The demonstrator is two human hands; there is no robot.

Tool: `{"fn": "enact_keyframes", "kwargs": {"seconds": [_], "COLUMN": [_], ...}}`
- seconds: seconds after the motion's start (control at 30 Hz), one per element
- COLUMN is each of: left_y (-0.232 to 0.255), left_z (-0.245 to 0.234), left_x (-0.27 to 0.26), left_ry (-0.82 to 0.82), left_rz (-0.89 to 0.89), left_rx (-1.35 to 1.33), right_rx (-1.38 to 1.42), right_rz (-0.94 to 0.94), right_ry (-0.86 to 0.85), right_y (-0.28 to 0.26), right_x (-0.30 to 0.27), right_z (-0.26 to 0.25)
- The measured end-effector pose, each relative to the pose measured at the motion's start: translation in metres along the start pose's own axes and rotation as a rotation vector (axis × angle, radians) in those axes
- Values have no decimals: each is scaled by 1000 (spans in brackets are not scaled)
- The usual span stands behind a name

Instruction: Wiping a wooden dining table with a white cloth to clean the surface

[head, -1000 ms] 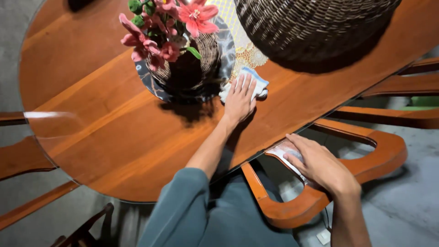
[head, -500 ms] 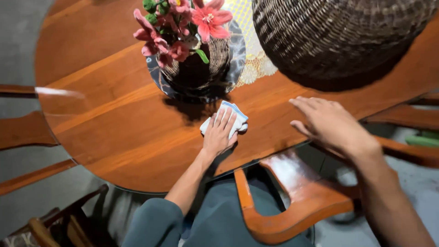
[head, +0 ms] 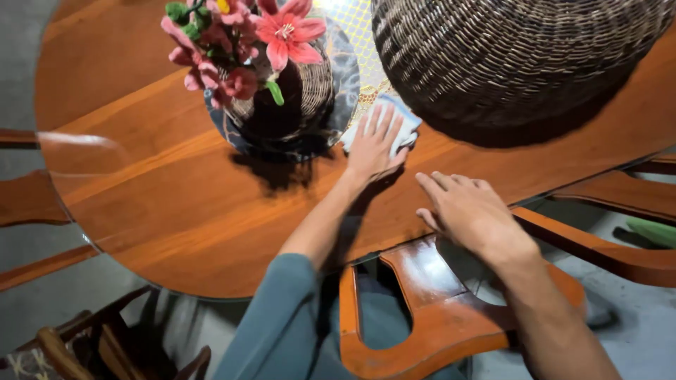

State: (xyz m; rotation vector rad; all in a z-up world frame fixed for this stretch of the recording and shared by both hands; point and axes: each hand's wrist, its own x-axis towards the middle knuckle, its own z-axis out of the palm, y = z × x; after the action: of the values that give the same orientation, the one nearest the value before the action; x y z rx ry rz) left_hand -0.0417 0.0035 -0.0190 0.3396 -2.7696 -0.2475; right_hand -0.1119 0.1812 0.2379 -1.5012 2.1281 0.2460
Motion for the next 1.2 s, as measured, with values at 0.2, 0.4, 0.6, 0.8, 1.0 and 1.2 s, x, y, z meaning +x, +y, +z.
{"fn": "enact_keyframes", "kwargs": {"seconds": [0.2, 0.4, 0.6, 0.8, 1.0, 1.2], "left_y": [16, 13, -52, -80, -65, -41], "left_z": [-1, -71, -138, -145, -101, -32], "left_x": [-10, -100, -193, -188, -115, -49], "left_ry": [-30, -21, -133, -168, -83, -122], "left_rz": [0, 59, 15, 114, 204, 217], "left_rx": [-1, -64, 43, -17, -11, -44], "right_rx": [26, 88, 87, 98, 124, 93], "right_rz": [76, 145, 204, 187, 185, 270], "right_ry": [-92, -172, -252, -216, -221, -314], "right_y": [8, 2, 5, -6, -3, 8], "right_x": [-2, -4, -1, 0, 2, 8], "right_z": [-15, -37, -34, -40, -40, -32]}}
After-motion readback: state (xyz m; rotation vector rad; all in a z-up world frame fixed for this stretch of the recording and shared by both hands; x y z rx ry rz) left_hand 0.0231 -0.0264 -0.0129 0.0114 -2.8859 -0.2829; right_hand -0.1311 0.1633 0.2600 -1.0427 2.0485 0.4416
